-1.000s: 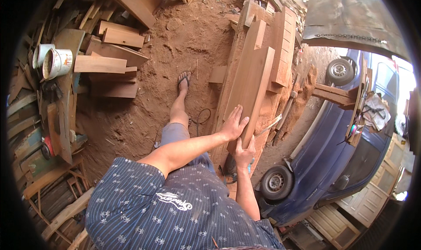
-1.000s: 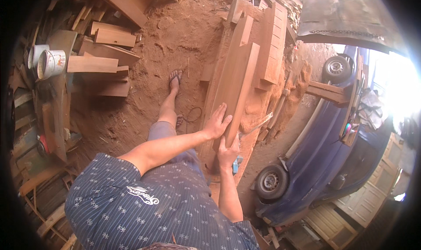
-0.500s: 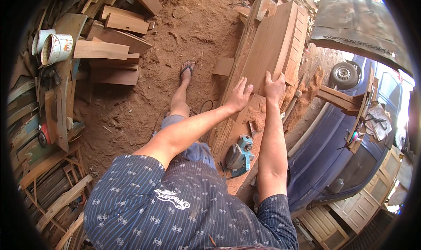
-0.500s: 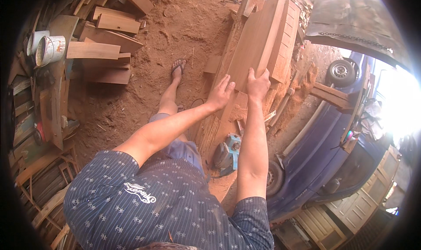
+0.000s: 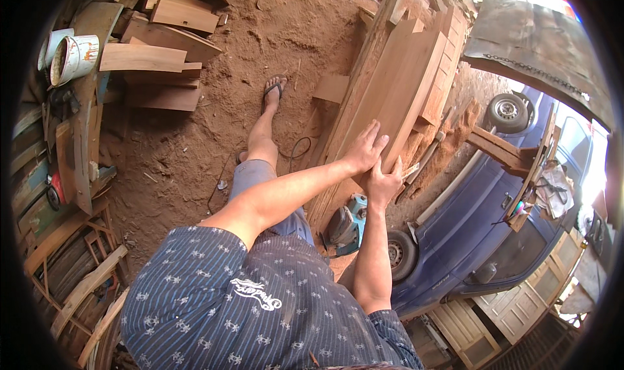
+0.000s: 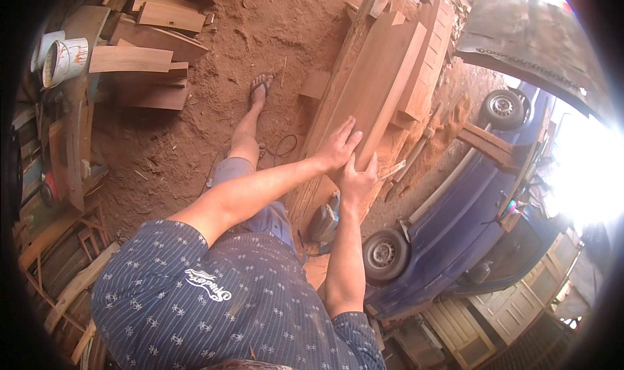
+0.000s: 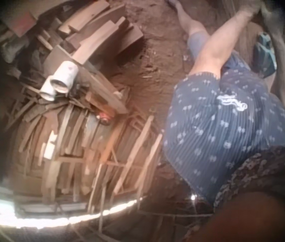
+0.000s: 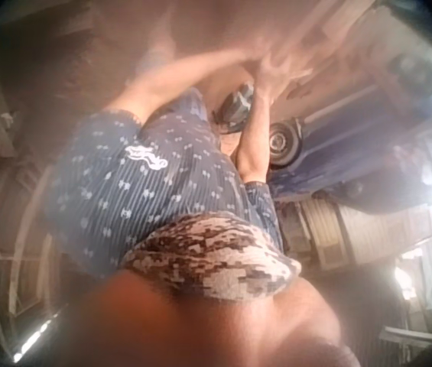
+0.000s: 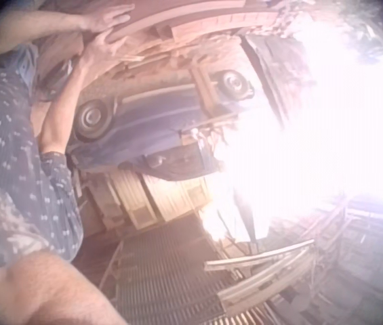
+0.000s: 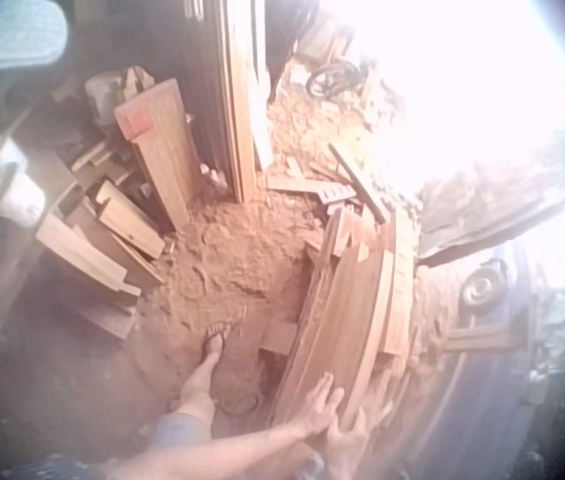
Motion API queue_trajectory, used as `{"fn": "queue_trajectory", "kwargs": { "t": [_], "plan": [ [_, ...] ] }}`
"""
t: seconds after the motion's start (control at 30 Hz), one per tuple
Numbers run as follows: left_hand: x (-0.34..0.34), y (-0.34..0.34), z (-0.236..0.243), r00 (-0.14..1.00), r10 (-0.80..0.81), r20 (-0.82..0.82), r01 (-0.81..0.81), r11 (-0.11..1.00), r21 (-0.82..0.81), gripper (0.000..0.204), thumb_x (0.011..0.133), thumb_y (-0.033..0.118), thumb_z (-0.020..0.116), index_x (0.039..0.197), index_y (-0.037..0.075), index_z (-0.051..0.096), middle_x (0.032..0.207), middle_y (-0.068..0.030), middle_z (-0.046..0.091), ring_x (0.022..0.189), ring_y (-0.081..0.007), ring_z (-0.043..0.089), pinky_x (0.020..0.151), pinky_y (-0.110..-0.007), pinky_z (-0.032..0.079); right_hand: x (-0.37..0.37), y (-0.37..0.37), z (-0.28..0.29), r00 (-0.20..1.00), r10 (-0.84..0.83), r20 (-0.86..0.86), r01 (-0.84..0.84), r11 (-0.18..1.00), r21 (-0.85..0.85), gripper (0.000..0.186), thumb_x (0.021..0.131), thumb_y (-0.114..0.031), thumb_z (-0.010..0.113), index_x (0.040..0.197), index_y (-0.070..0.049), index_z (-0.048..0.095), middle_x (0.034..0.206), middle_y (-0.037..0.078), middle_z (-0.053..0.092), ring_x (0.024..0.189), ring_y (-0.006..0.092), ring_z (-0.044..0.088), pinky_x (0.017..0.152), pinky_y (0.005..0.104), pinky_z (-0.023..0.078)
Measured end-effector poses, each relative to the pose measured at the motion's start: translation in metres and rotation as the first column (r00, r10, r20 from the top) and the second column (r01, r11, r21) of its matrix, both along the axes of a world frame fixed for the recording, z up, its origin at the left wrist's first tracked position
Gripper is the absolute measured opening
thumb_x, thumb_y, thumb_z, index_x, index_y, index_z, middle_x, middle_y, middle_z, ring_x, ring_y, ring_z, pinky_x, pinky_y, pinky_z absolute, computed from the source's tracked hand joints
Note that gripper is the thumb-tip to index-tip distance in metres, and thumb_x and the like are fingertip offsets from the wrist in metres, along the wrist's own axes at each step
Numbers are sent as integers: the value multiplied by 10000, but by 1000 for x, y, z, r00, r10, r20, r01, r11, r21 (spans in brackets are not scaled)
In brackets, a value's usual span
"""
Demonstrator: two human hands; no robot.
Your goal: The person uses a circular saw to cut a long wooden plank into smaller pieces. They then use a hand plane to smooth the edges of the cut wood. The person stacks the finished pieces on the ground.
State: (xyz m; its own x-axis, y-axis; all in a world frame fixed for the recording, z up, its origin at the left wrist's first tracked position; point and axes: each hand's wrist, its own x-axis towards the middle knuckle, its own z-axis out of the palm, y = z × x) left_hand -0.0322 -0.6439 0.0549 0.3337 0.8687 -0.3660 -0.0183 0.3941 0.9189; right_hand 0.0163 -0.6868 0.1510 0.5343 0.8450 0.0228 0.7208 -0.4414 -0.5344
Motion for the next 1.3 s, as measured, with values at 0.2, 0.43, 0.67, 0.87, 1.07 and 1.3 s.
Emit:
{"fn": "queue_trajectory", "kwargs": {
  "t": [0.2,0.43,0.67,0.87,1.07,1.3],
  "plan": [
    [3,18,1,999,19,37,-16,997,-74,794,1043,532,422,1532,-84,314,1620,-292,256,1531,-396,211,1257,-433,185,1,18,-2,996,-3,-90,5,1000,24,437,894,-117,723,1264,82,604,1107,238,722,982,320,719,857,401,555],
    [6,13,6,1000,-12,19,14,996,-91,847,1026,559,440,1547,-87,270,1632,-290,226,1537,-398,188,1262,-432,165,5,15,-1,995,14,-95,-13,1000,12,445,901,-120,724,1283,70,597,1117,222,721,994,303,717,851,389,556],
    [5,24,4,999,-50,-3,50,995,-88,918,1005,618,448,1542,-103,265,1624,-305,230,1532,-397,206,1259,-423,179,19,-1,-7,980,9,-198,-4,1000,26,500,893,-135,742,1320,64,574,1206,207,690,1084,279,685,923,373,535],
    [1,25,31,986,-148,-76,136,981,-141,1072,913,691,580,1545,-108,248,1608,-310,268,1518,-387,253,1243,-413,227,24,-95,-67,810,-44,-585,84,996,41,503,856,-161,819,1262,50,609,1160,163,706,1070,230,679,924,349,532],
    [8,22,24,990,-109,-86,97,986,-136,1210,800,682,744,1548,-114,224,1550,-326,358,1447,-374,392,1193,-410,329,10,-78,-85,923,-126,-364,160,985,66,373,801,-211,856,1017,50,701,872,170,744,780,253,718,711,383,555],
    [12,18,27,983,-153,-103,137,980,-147,1193,837,677,706,1575,-91,168,1553,-315,367,1433,-355,419,1167,-409,359,12,-82,-93,976,-112,-189,152,965,212,343,764,-185,822,1011,17,695,873,213,699,812,380,692,699,444,536]
  ]
}}
